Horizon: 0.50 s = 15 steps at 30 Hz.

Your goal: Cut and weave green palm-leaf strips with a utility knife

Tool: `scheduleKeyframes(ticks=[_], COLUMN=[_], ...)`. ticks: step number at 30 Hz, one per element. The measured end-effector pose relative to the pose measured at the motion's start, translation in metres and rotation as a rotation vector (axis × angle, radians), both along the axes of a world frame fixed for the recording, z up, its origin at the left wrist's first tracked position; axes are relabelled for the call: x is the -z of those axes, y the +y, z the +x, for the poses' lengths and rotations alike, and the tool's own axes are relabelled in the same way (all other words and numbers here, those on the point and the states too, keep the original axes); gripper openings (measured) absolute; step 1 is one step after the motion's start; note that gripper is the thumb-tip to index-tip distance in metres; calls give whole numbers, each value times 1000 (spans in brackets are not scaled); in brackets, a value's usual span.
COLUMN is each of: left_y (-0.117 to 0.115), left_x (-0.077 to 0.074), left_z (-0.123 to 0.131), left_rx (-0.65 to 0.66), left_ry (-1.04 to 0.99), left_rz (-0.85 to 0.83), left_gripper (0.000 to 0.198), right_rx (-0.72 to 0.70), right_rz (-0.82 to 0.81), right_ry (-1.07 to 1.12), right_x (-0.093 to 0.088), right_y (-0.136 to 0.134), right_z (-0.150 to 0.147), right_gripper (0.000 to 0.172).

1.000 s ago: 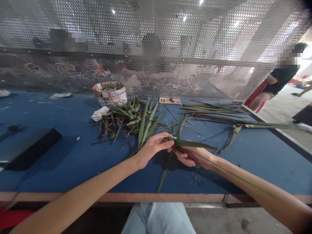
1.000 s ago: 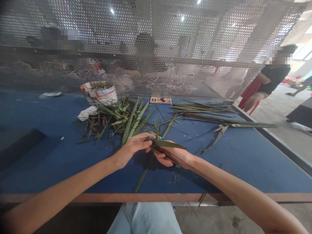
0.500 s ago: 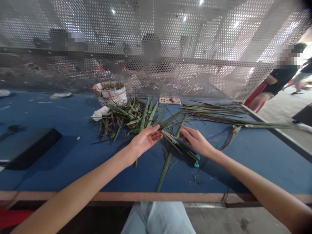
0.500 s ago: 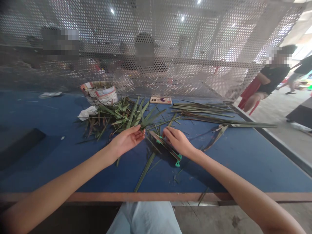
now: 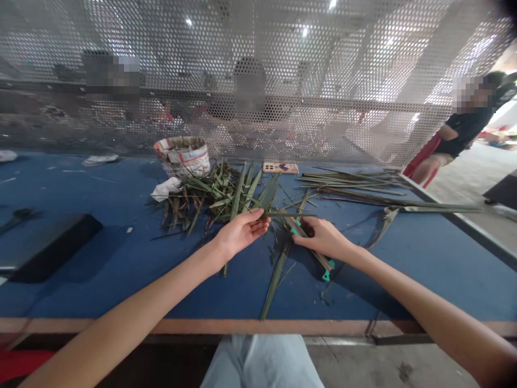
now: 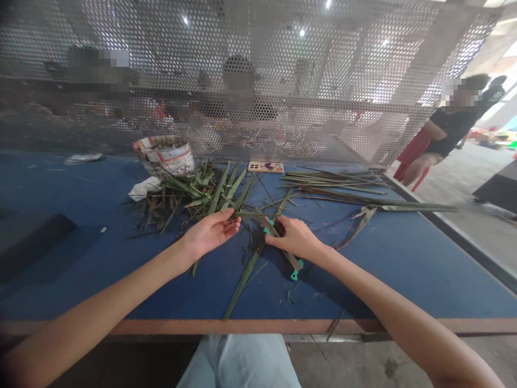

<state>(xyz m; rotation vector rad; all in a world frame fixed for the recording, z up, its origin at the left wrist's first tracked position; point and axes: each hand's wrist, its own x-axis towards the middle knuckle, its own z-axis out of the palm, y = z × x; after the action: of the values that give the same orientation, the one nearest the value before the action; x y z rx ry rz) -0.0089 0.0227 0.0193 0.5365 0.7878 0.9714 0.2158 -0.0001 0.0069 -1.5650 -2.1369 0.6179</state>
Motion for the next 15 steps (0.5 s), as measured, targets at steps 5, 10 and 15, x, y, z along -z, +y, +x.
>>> scheduleKeyframes(ticks=[5, 10, 15], left_y=[2, 6, 8], left_x=[0, 2, 4], left_z=[-3, -4, -5], left_rx=[-3, -26, -29], left_ry=[-40, -72, -100], left_rz=[-3, -26, -38], left_gripper=[12, 16, 20], right_rx=[-147, -168, -208], right_rz=[-299, -381, -412], right_ry=[551, 657, 586], right_x=[-3, -10, -13], right_y=[4, -2, -9], right_z=[2, 1, -1], right_gripper=[36, 48, 52])
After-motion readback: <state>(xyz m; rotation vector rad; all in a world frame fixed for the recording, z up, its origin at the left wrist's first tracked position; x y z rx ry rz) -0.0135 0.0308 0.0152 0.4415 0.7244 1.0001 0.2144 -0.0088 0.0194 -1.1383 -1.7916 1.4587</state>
